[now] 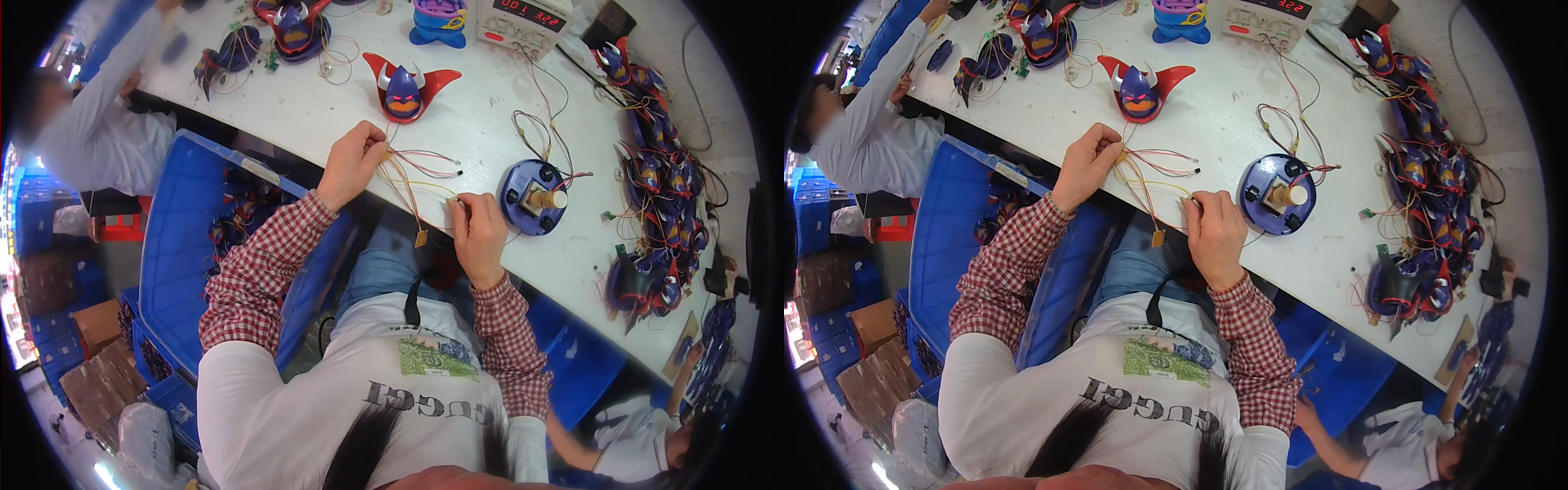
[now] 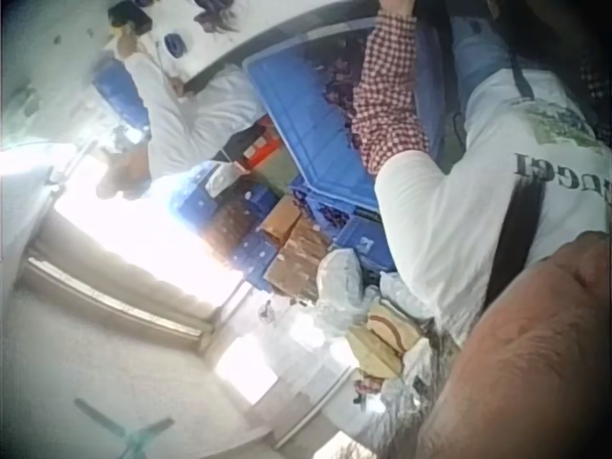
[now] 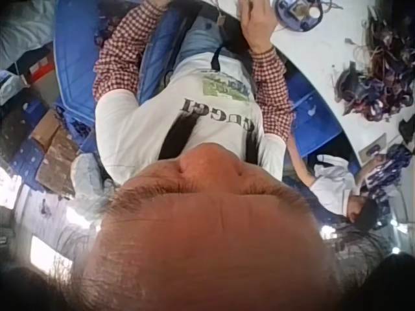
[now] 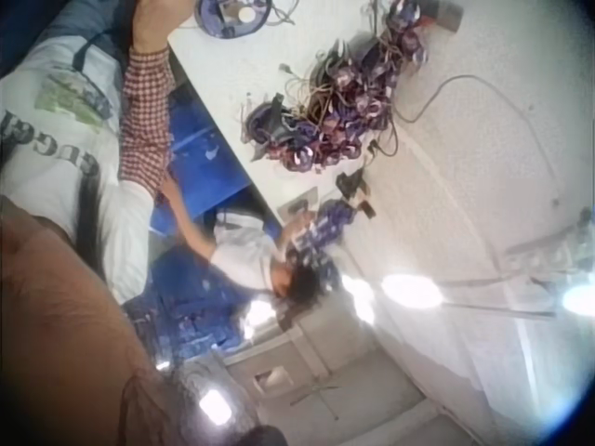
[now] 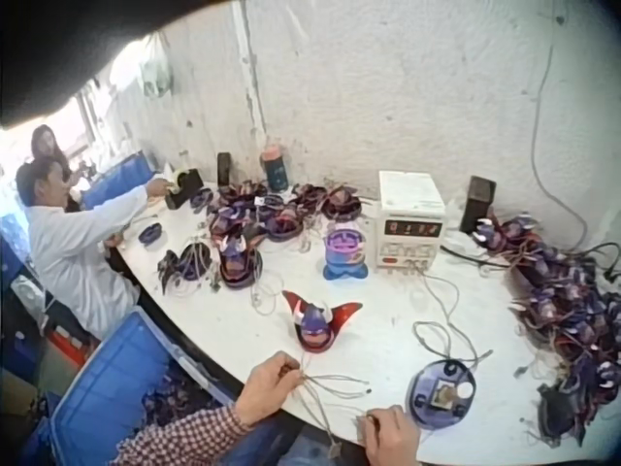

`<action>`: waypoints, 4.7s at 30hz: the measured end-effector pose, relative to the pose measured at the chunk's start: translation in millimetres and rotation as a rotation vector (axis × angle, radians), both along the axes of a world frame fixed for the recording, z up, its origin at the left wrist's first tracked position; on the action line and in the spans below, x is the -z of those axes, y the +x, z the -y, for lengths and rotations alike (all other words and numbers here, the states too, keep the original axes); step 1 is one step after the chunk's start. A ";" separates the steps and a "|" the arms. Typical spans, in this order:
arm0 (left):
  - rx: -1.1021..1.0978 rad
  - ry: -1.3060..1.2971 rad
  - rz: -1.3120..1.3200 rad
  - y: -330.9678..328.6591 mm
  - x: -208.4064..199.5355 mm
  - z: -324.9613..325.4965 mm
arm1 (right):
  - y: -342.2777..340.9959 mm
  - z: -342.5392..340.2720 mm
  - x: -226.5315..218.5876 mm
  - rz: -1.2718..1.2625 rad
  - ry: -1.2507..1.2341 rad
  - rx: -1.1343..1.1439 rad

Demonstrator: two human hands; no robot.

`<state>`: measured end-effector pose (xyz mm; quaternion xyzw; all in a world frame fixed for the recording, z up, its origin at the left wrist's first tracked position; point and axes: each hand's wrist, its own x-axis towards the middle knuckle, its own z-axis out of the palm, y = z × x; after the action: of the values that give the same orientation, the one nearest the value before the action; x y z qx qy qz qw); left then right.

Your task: Assembling and testing electronic components at a workbench.

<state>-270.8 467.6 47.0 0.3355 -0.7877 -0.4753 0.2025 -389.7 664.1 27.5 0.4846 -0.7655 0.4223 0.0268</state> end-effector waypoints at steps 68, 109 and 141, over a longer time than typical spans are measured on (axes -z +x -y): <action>-0.030 0.943 -0.316 3.7 -11.2 -115.5 | 0.0 -20.1 -36.4 -0.164 0.084 -0.210; -0.024 0.046 0.004 15.2 -24.1 -114.0 | -25.8 -56.7 -46.8 -0.214 -0.195 -0.105; -0.130 -0.381 -0.088 -37.0 13.7 39.2 | -147.7 -87.7 -45.9 -0.376 -0.028 0.538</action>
<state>-307.8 428.4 33.3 0.3203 -0.8305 -0.3176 0.3269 -537.4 751.8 73.3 0.3341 -0.8419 0.3134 0.2851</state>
